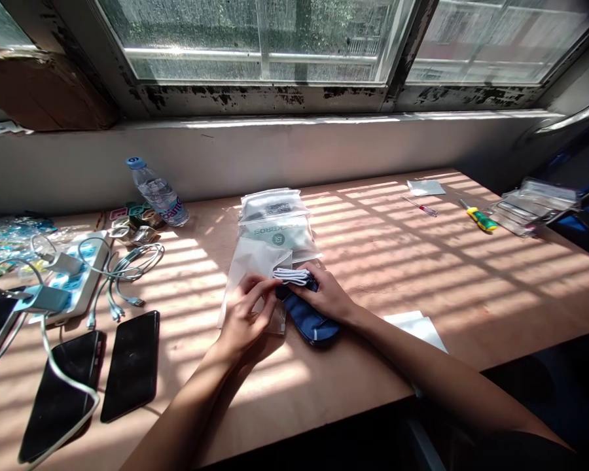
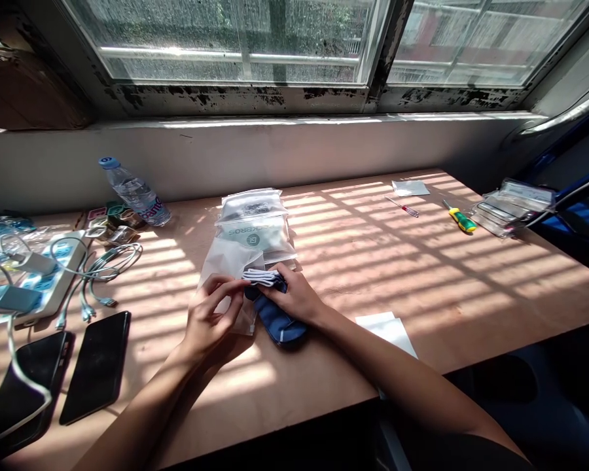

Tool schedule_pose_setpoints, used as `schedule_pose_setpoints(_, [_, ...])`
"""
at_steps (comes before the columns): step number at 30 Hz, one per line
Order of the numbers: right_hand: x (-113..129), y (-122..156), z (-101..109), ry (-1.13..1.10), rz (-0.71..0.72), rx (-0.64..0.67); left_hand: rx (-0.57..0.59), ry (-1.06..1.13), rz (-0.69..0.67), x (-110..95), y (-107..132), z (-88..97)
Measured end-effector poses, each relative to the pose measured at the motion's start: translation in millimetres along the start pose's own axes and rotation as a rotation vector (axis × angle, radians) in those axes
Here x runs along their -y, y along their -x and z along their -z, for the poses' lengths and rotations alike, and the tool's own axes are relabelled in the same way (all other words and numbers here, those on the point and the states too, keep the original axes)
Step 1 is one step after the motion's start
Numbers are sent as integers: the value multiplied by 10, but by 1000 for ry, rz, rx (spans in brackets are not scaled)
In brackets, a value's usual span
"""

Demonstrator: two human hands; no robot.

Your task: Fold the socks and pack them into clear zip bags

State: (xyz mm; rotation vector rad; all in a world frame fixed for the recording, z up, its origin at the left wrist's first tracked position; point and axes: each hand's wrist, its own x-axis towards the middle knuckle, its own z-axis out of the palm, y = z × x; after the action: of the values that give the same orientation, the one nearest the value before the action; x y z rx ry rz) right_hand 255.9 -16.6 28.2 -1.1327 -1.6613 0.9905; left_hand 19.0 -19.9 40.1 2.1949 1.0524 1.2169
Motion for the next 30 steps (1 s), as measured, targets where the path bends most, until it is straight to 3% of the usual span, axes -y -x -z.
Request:
schedule_pose_setpoints(3, [61,23,8,7,-25,60,22,-62,-39,24,5,7])
schedule_pose_setpoints(9, [95,27,-41,-126,-101,57,78,-154,-169,74,56,-53])
schedule_pose_setpoints(14, [50,9,-68,-184,-147,-204,164,-125,-225,21,30,-86])
schedule_pose_setpoints(16, [41,4,-64,-219,-165,-240,185,-103,-235,24,15,-83])
schedule_pose_setpoints(18, [50,10,-56,-236,-143,-175,189,-114,-247,40,5,-68])
schedule_pose_setpoints(23, [136,51,-10,-181,-54,211,173,-166,-166,44,-1,-1])
schedule_pose_setpoints(26, [164,65,26,-89,-4,283,192,-178,-122,29,-4,27])
schedule_pose_setpoints(30, [105,70,39,-63,14,330,246,-178,-174,34,-10,20])
